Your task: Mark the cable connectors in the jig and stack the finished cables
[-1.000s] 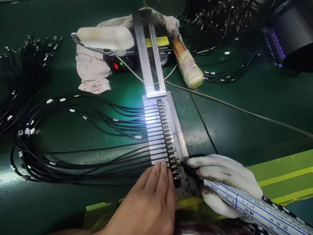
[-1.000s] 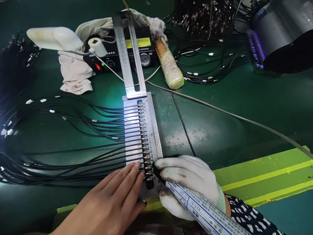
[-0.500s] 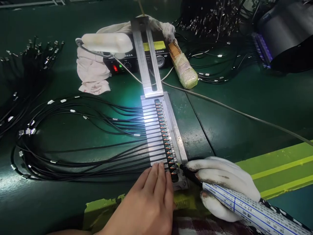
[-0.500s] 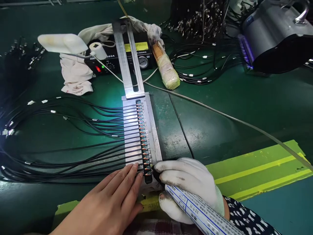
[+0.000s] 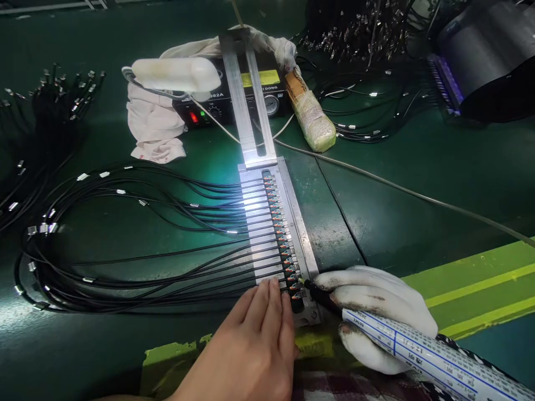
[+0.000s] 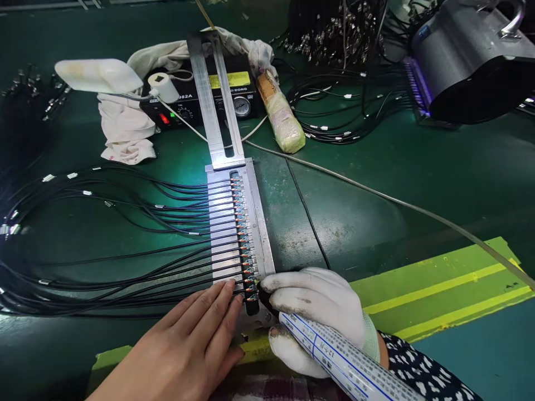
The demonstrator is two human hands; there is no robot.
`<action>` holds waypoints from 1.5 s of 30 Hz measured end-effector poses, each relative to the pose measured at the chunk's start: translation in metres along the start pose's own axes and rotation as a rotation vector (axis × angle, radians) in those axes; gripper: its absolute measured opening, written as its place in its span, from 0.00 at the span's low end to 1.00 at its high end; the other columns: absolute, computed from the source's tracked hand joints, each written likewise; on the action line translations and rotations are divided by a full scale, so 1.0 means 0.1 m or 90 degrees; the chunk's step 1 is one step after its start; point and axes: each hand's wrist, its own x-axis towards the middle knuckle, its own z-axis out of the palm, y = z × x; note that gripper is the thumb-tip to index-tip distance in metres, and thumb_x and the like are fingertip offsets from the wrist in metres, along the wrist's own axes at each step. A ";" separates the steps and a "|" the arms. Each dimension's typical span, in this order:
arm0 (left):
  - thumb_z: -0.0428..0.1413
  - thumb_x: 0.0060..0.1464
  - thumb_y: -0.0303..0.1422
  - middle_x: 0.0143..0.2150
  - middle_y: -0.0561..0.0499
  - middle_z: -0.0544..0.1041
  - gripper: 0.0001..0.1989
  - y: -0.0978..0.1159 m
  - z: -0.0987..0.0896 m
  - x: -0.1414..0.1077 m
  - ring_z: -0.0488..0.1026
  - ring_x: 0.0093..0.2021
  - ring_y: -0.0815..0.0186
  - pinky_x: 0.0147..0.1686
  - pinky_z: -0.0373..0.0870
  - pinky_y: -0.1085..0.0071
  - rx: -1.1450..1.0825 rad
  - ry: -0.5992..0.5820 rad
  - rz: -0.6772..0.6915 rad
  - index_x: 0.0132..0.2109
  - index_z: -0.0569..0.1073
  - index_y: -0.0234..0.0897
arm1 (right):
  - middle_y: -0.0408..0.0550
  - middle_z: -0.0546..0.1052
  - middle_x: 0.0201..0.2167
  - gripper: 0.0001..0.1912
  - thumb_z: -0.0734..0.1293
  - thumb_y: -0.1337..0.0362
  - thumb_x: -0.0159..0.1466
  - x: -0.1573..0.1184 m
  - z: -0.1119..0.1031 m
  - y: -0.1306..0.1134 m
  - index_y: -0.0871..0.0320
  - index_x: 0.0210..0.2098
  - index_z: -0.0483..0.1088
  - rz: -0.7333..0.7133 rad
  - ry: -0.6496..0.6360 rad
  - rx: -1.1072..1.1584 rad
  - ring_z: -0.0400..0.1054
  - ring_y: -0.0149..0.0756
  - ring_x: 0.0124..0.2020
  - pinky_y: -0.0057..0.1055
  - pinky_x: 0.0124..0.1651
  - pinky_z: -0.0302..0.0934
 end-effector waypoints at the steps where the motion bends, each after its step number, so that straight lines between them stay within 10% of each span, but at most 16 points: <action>1: 0.52 0.63 0.32 0.53 0.39 0.77 0.16 0.00 0.00 0.00 0.73 0.54 0.50 0.53 0.69 0.58 -0.002 -0.003 0.001 0.53 0.75 0.28 | 0.51 0.81 0.38 0.08 0.64 0.69 0.57 0.00 0.00 0.00 0.58 0.37 0.69 -0.001 0.001 0.001 0.78 0.38 0.38 0.32 0.38 0.73; 45: 0.52 0.62 0.32 0.54 0.36 0.75 0.17 -0.01 -0.02 0.00 0.73 0.54 0.50 0.53 0.69 0.57 -0.005 -0.019 0.012 0.54 0.73 0.26 | 0.51 0.81 0.39 0.09 0.65 0.69 0.56 -0.01 -0.01 0.01 0.57 0.38 0.69 0.002 -0.011 0.003 0.78 0.40 0.38 0.34 0.39 0.74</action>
